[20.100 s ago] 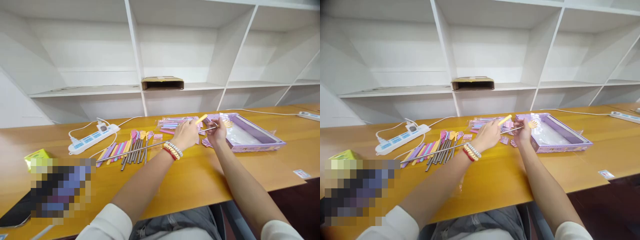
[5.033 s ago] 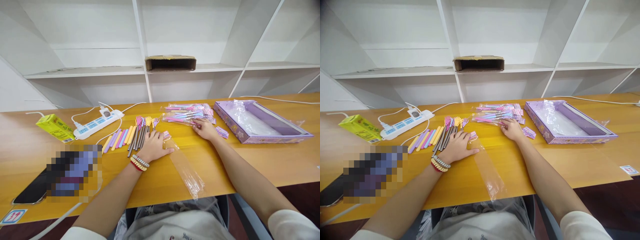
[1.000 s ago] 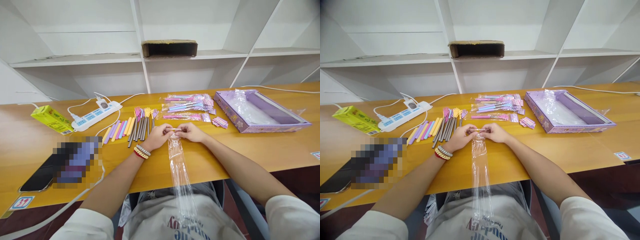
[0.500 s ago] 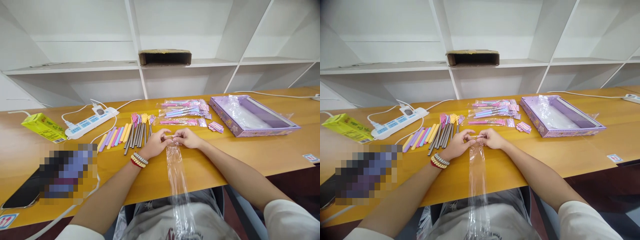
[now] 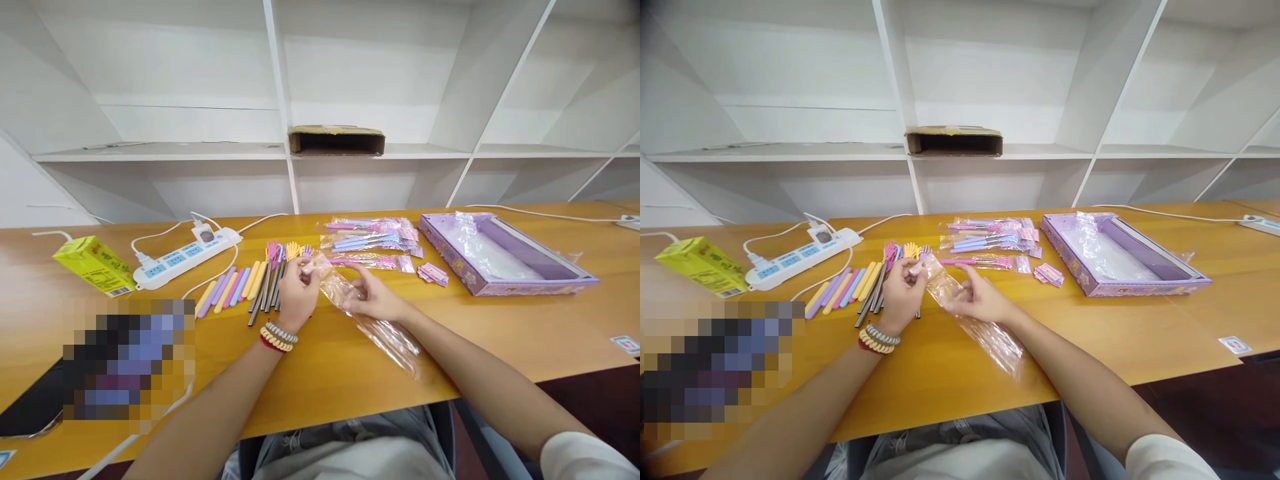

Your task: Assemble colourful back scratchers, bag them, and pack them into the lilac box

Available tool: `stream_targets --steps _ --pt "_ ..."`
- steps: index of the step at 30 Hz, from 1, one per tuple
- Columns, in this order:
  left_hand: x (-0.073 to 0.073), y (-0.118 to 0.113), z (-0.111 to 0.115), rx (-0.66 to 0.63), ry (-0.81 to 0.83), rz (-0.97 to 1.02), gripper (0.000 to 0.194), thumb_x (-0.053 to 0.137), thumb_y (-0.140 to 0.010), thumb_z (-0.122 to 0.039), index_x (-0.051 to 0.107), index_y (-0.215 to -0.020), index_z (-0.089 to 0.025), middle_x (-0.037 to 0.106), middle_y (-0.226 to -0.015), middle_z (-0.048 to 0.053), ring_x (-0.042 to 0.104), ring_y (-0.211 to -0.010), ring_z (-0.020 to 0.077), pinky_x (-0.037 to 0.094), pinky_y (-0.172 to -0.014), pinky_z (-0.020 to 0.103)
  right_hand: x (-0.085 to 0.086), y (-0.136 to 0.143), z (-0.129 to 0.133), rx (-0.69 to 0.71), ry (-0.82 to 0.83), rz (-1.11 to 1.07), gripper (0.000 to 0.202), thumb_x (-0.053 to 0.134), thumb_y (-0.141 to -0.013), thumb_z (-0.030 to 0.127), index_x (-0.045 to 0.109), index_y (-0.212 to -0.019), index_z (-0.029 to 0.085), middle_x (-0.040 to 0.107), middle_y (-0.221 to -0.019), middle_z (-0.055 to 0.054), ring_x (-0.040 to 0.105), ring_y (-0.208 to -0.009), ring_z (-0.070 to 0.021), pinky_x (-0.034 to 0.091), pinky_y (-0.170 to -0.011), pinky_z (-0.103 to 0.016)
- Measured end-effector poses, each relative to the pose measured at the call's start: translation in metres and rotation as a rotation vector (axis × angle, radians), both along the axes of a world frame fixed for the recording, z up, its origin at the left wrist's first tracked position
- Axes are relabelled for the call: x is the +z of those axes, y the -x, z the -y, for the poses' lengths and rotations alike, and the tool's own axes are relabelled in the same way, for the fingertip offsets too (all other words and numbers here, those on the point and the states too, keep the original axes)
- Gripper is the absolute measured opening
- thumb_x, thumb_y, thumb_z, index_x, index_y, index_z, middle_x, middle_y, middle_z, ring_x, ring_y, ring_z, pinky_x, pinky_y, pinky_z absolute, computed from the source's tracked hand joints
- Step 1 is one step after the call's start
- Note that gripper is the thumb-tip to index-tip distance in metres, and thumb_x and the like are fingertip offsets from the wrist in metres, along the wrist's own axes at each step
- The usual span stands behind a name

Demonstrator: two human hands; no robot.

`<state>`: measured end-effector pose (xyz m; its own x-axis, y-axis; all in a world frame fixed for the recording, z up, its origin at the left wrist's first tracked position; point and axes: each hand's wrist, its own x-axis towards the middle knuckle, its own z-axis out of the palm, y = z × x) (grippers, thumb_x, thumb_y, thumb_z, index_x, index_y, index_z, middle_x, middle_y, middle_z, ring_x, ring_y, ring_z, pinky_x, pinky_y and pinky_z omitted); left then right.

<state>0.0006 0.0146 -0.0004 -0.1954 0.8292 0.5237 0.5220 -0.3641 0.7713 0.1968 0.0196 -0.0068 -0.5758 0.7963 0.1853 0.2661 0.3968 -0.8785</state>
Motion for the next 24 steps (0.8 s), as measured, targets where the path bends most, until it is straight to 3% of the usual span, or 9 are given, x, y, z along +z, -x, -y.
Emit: stream_targets --steps 2,4,8,13,16,18,22,24 --pt "0.001 0.004 -0.003 0.119 -0.059 0.051 0.024 0.053 -0.078 -0.03 0.047 -0.099 -0.019 0.052 -0.065 -0.003 0.051 -0.056 0.0101 0.042 -0.055 0.022 0.007 0.0 0.007 -0.042 -0.151 0.144 0.103 0.074 -0.058 0.047 0.016 -0.14 0.027 0.054 -0.109 -0.011 0.058 -0.081 -0.0212 0.045 -0.067 -0.033" --pt "0.002 0.008 -0.005 0.186 -0.091 0.096 0.026 0.053 -0.079 -0.031 0.045 -0.1 -0.019 0.049 -0.062 -0.004 0.05 -0.054 0.0098 0.041 -0.053 0.022 0.011 0.003 0.014 -0.133 -0.292 0.303 0.112 0.077 -0.051 0.048 0.014 -0.142 0.029 0.046 -0.121 -0.014 0.056 -0.087 -0.0262 0.044 -0.071 -0.038" --pt "0.003 0.011 -0.01 0.175 -0.083 0.213 0.031 0.054 -0.079 -0.035 0.04 -0.101 -0.019 0.048 -0.062 -0.005 0.051 -0.054 0.0094 0.041 -0.053 0.021 0.012 0.014 0.022 -0.273 -0.393 0.485 0.092 0.064 -0.068 0.034 0.01 -0.143 0.031 0.041 -0.124 -0.015 0.057 -0.077 -0.0231 0.043 -0.067 -0.038" --pt "0.004 0.011 -0.01 -0.014 0.017 0.303 0.047 0.053 -0.08 -0.042 0.03 -0.113 -0.019 0.059 -0.077 0.001 0.059 -0.062 0.0111 0.047 -0.058 0.024 0.019 -0.002 0.009 -0.33 -0.508 0.387 0.065 0.056 -0.072 0.026 0.033 -0.134 0.026 0.045 -0.119 -0.012 0.054 -0.081 -0.0208 0.044 -0.072 -0.035" --pt "0.002 0.014 -0.008 -0.01 0.036 0.149 0.049 0.053 -0.08 -0.043 0.031 -0.116 -0.018 0.061 -0.087 0.005 0.06 -0.065 0.0122 0.048 -0.061 0.026 0.032 -0.038 -0.012 -0.53 -0.559 0.3 0.05 0.057 -0.074 0.033 0.046 -0.121 0.02 0.049 -0.111 -0.012 0.052 -0.073 -0.0182 0.044 -0.071 -0.035" --pt "0.0 0.016 -0.007 -0.007 0.036 -0.007 0.049 0.054 -0.079 -0.043 0.035 -0.115 -0.018 0.06 -0.093 0.007 0.06 -0.068 0.013 0.048 -0.064 0.028 0.047 -0.07 -0.028 -0.749 -0.582 0.278 0.048 0.059 -0.073 0.039 0.05 -0.114 0.017 0.052 -0.105 -0.011 0.05 -0.07 -0.0173 0.042 -0.072 -0.035" --pt "-0.004 0.016 -0.006 -0.015 0.062 -0.233 0.042 0.053 -0.079 -0.04 0.041 -0.113 -0.018 0.059 -0.097 0.007 0.058 -0.072 0.0152 0.048 -0.069 0.032 0.078 -0.145 -0.059 -1.128 -0.578 0.425 0.044 0.06 -0.071 0.043 0.057 -0.104 0.014 0.053 -0.098 -0.014 0.047 -0.089 -0.0223 0.035 -0.08 -0.036" --pt "-0.006 0.014 -0.007 -0.023 0.067 -0.289 0.04 0.053 -0.079 -0.039 0.042 -0.112 -0.018 0.059 -0.097 0.008 0.058 -0.073 0.0159 0.047 -0.069 0.033 0.087 -0.179 -0.073 -1.241 -0.517 0.526 0.045 0.059 -0.071 0.043 0.058 -0.105 0.013 0.052 -0.092 -0.015 0.044 -0.094 -0.0236 0.033 -0.081 -0.036"
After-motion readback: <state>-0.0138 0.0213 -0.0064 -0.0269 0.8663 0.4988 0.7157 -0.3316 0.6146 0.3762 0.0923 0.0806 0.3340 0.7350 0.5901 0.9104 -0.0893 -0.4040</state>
